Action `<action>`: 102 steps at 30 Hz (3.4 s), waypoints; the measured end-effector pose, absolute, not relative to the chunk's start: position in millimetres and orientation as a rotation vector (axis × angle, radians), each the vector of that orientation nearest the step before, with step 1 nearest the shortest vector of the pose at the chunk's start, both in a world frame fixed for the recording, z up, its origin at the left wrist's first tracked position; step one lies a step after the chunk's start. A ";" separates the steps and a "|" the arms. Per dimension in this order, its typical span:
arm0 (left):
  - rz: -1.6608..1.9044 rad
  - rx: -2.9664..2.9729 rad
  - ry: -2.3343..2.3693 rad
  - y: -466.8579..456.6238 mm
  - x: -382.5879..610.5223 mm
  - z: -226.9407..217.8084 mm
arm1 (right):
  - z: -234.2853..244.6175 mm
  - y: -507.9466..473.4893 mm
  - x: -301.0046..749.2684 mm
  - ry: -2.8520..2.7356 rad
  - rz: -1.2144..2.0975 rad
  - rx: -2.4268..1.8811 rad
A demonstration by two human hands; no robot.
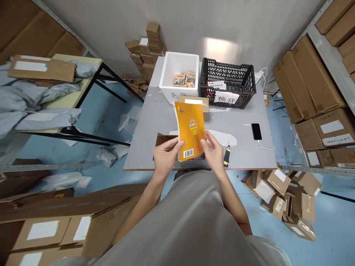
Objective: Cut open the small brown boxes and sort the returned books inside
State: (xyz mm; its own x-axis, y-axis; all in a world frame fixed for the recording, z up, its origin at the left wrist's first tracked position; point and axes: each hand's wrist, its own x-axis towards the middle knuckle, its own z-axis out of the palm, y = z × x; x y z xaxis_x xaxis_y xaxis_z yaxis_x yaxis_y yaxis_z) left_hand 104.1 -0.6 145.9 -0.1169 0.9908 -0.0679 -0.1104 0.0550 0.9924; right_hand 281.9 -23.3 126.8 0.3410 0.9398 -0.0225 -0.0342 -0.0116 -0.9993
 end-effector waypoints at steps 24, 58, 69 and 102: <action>0.891 0.692 0.973 10.5 79.4 135.7 | 138.3 -20.9 300.0 -0.668 1.304 -1.184; 1.115 0.917 1.113 3.2 87.0 157.4 | 133.0 -15.5 307.8 -0.724 1.112 -1.321; 1.171 1.540 1.107 -30.5 136.1 167.0 | 154.8 -27.9 268.9 -0.930 1.030 -1.283; 1.120 1.119 1.240 -9.2 112.0 128.2 | 129.2 -25.8 283.4 -0.955 1.184 -1.263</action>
